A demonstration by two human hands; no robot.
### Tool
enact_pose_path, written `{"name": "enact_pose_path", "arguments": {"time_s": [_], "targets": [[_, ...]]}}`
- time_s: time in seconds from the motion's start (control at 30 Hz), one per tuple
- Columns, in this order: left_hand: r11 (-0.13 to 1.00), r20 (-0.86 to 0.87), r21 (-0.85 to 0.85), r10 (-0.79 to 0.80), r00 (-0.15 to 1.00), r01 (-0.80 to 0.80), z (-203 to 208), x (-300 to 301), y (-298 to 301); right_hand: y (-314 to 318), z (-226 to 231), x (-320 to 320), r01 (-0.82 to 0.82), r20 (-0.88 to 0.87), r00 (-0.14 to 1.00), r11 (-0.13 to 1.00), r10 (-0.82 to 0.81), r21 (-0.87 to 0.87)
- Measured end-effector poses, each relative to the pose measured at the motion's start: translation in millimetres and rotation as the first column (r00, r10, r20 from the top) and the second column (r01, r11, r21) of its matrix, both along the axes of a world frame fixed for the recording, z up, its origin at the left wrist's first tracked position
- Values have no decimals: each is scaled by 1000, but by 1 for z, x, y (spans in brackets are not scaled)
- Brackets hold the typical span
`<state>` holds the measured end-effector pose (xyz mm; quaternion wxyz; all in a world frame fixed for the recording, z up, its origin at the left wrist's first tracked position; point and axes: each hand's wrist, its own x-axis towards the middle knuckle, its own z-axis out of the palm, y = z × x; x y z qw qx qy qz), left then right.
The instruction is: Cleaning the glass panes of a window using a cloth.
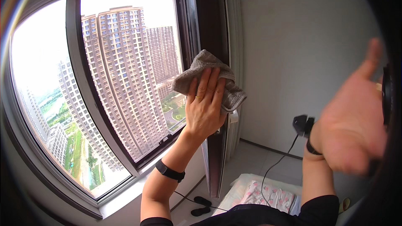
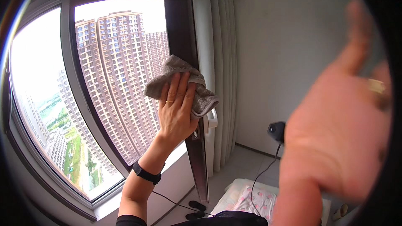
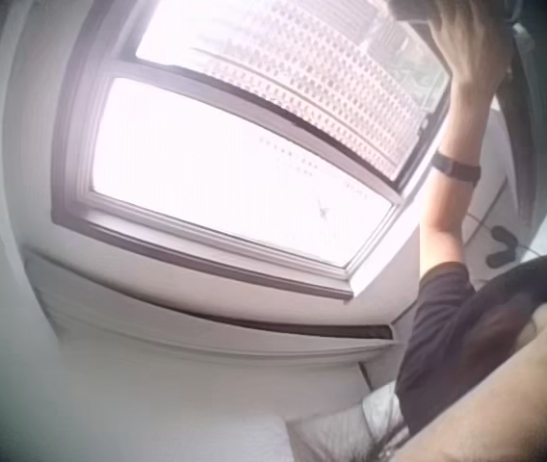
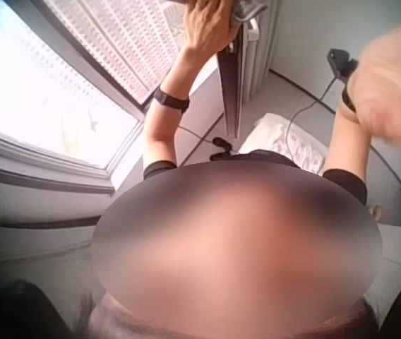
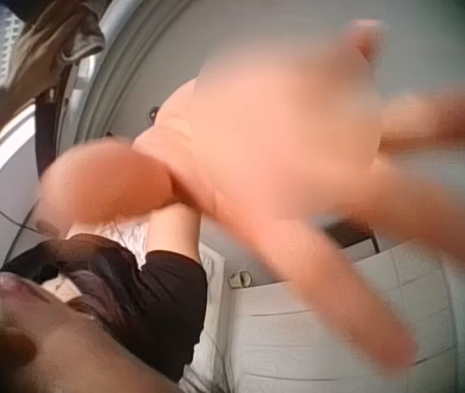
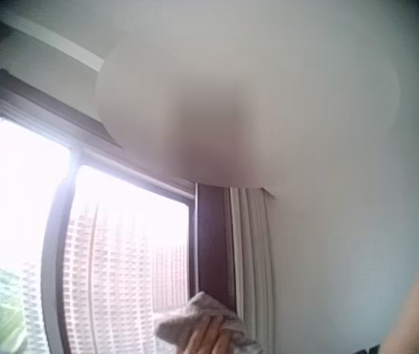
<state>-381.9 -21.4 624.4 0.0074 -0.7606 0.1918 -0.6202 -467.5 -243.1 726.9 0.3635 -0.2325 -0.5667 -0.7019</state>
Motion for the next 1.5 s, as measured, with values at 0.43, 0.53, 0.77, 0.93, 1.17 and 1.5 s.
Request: {"name": "enact_pose_path", "arguments": {"time_s": [0.43, 0.53, 0.77, 0.93, 1.17, 1.5], "targets": [[995, 221, 74, -75, 972, 60, 144, 11, -2, 85, -179, 204, -227, -723, 408, 705, -557, -672], [986, 194, -36, -151, 969, 161, 205, 7, -4, 98, -185, 202, -97, -715, 562, 825, -416, -557], [998, 346, -39, -36, 938, 53, 230, 32, -22, 94, -183, 191, -184, -755, 551, 830, -357, -527], [994, 321, 3, -104, 941, 108, 169, 27, -23, 95, -185, 192, -160, -773, 528, 852, -353, -499], [999, 149, -20, -25, 989, 28, 103, 18, -23, 94, -179, 194, -217, -785, 487, 817, -383, -534], [999, 301, -21, -25, 953, 33, 240, 36, -18, 96, -189, 198, -155, -728, 555, 810, -402, -565]]}}
